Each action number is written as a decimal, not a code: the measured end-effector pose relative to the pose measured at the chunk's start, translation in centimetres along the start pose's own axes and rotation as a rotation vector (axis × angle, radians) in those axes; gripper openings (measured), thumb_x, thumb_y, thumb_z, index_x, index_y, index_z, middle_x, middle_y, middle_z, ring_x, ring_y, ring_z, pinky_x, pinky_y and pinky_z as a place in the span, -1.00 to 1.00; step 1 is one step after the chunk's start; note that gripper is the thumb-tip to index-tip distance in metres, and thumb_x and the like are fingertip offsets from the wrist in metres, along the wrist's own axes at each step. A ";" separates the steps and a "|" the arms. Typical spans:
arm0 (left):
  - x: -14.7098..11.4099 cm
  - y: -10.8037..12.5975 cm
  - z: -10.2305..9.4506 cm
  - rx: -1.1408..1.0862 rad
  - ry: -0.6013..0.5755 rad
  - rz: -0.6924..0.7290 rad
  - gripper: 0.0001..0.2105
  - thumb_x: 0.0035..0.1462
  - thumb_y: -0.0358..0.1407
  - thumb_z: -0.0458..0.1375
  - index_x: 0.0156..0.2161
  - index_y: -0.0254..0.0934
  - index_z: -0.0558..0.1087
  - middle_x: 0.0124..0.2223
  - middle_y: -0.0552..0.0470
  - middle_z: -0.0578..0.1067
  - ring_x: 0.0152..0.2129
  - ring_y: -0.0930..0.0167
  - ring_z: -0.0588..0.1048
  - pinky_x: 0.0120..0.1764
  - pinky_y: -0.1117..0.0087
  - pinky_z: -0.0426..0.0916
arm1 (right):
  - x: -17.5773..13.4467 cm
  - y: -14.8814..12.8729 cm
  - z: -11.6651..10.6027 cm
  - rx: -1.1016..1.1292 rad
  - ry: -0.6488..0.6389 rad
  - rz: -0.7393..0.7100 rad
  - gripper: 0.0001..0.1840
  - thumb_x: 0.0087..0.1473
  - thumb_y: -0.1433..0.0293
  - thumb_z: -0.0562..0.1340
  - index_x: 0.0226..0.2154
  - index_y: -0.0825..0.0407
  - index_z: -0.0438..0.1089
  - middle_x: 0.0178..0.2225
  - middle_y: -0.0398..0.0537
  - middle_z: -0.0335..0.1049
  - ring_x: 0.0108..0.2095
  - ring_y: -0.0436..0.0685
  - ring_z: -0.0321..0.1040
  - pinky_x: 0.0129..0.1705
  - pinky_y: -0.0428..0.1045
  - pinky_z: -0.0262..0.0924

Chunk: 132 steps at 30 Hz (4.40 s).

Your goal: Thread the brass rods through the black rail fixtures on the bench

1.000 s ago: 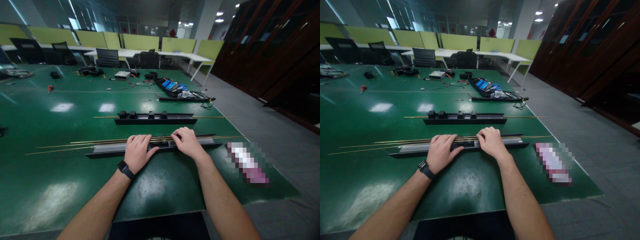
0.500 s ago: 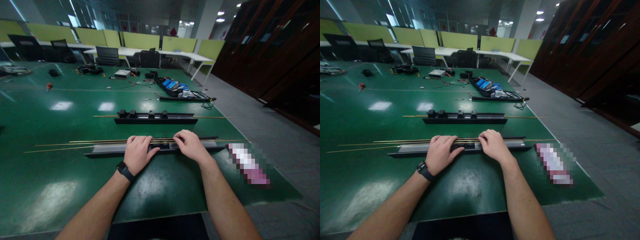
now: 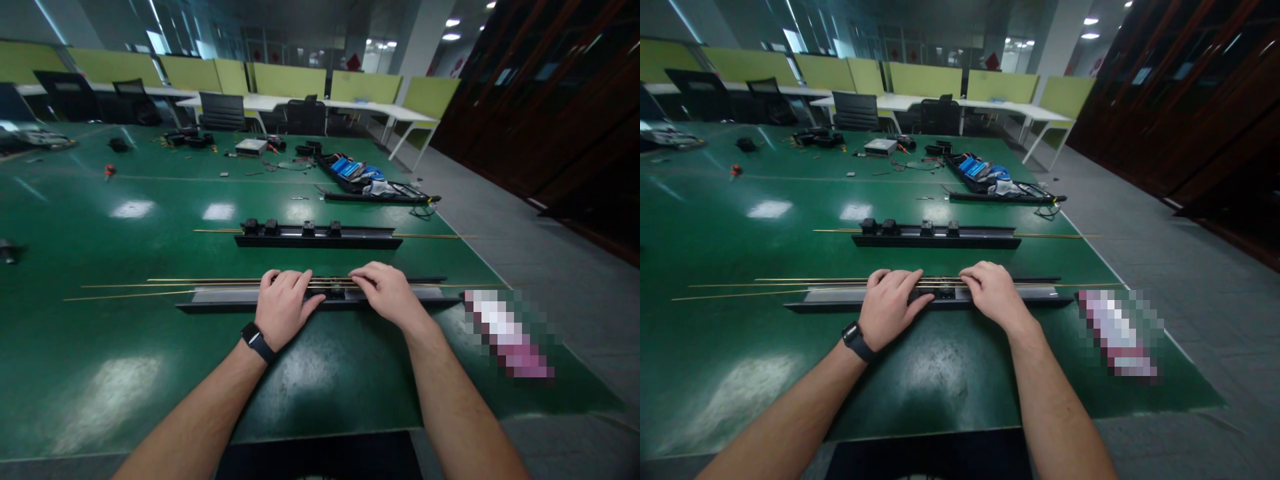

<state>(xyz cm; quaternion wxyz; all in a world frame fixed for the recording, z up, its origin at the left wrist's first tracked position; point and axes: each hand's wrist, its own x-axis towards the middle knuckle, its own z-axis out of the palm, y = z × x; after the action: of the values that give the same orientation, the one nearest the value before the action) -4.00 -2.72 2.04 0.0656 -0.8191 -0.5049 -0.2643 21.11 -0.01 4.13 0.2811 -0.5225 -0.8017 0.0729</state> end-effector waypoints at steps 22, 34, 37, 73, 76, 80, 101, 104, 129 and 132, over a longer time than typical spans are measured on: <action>0.1 0.0 -0.1 0.001 0.018 0.021 -0.60 0.33 -0.04 0.16 0.14 -0.22 0.46 0.03 -0.14 0.60 -0.01 0.17 0.53 0.12 0.03 0.22 | 0.0 0.2 -0.3 -0.089 -0.033 0.035 -0.74 0.31 0.26 0.20 -0.30 -0.07 0.59 -0.23 -0.06 0.60 -0.17 0.18 0.38 -0.05 0.09 0.21; 0.1 0.0 0.0 0.006 0.015 0.019 -0.58 0.34 -0.02 0.14 0.14 -0.27 0.44 0.04 -0.13 0.60 -0.01 0.20 0.53 0.11 0.08 0.21 | -0.3 1.0 -1.2 -0.104 -0.040 0.078 -0.73 0.31 0.25 0.20 -0.27 -0.07 0.62 -0.23 -0.05 0.61 -0.17 0.19 0.40 -0.06 0.09 0.23; 0.1 0.1 -0.1 0.011 0.021 0.022 -0.57 0.34 -0.03 0.15 0.14 -0.27 0.44 0.05 -0.14 0.60 -0.01 0.20 0.53 0.10 0.09 0.22 | -0.3 0.9 -1.3 -0.099 -0.046 0.088 -0.74 0.30 0.26 0.21 -0.28 -0.07 0.62 -0.23 -0.05 0.61 -0.17 0.19 0.40 -0.06 0.09 0.23; 0.0 0.1 -0.2 0.030 -0.003 0.021 -0.51 0.34 -0.02 0.12 0.23 -0.28 0.39 0.08 -0.18 0.58 0.02 0.18 0.52 0.07 0.09 0.23 | -0.4 1.6 -1.7 -0.100 -0.001 0.129 -0.74 0.22 0.24 0.23 -0.40 -0.07 0.59 -0.29 -0.05 0.61 -0.23 0.19 0.39 -0.12 0.10 0.23; 0.0 0.1 -0.3 0.032 0.001 0.023 -0.51 0.34 -0.03 0.13 0.23 -0.28 0.39 0.08 -0.18 0.58 0.01 0.19 0.52 0.07 0.10 0.23 | -0.5 1.4 -1.9 -0.101 -0.004 0.136 -0.74 0.23 0.23 0.23 -0.39 -0.06 0.58 -0.29 -0.05 0.60 -0.23 0.19 0.39 -0.13 0.10 0.22; 0.0 0.0 -0.2 0.032 0.000 0.024 -0.51 0.34 -0.03 0.12 0.23 -0.30 0.39 0.08 -0.18 0.58 0.01 0.19 0.52 0.07 0.10 0.22 | -0.6 1.0 -1.8 -0.096 -0.016 0.132 -0.74 0.24 0.19 0.23 -0.35 -0.08 0.60 -0.27 -0.07 0.61 -0.20 0.20 0.39 -0.11 0.11 0.22; 0.0 0.0 -0.1 0.024 -0.004 0.019 -0.51 0.35 -0.03 0.12 0.23 -0.27 0.39 0.09 -0.19 0.57 0.02 0.18 0.52 0.07 0.09 0.22 | -0.7 1.1 -1.9 -0.112 0.008 0.134 -0.77 0.23 0.18 0.26 -0.34 -0.10 0.59 -0.27 -0.08 0.60 -0.20 0.19 0.38 -0.10 0.10 0.18; 0.1 0.1 -0.2 0.028 -0.009 0.019 -0.51 0.35 -0.03 0.13 0.23 -0.29 0.39 0.09 -0.18 0.58 0.02 0.18 0.52 0.07 0.09 0.22 | -0.7 1.2 -1.7 -0.103 -0.005 0.118 -0.75 0.25 0.19 0.24 -0.36 -0.11 0.60 -0.26 -0.08 0.61 -0.19 0.19 0.39 -0.09 0.11 0.18; 0.1 0.0 -0.2 0.025 -0.004 0.018 -0.51 0.35 -0.02 0.12 0.23 -0.28 0.39 0.09 -0.18 0.58 0.02 0.18 0.52 0.07 0.09 0.22 | -0.6 1.4 -1.3 -0.121 0.001 0.128 -0.72 0.25 0.16 0.25 -0.37 -0.12 0.62 -0.28 -0.08 0.61 -0.19 0.21 0.39 -0.09 0.12 0.20; 0.1 0.0 -0.2 0.031 -0.004 0.020 -0.51 0.34 -0.02 0.12 0.23 -0.27 0.39 0.09 -0.19 0.58 0.02 0.17 0.52 0.06 0.09 0.23 | -0.6 1.8 -1.4 -0.145 -0.001 0.133 -0.72 0.25 0.18 0.24 -0.36 -0.11 0.63 -0.28 -0.08 0.62 -0.20 0.20 0.38 -0.11 0.11 0.19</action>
<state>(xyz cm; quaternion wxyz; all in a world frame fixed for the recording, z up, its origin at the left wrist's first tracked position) -4.01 -2.75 2.20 0.0802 -0.8236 -0.5007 -0.2541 23.46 0.03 4.34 0.2368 -0.5933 -0.7687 0.0336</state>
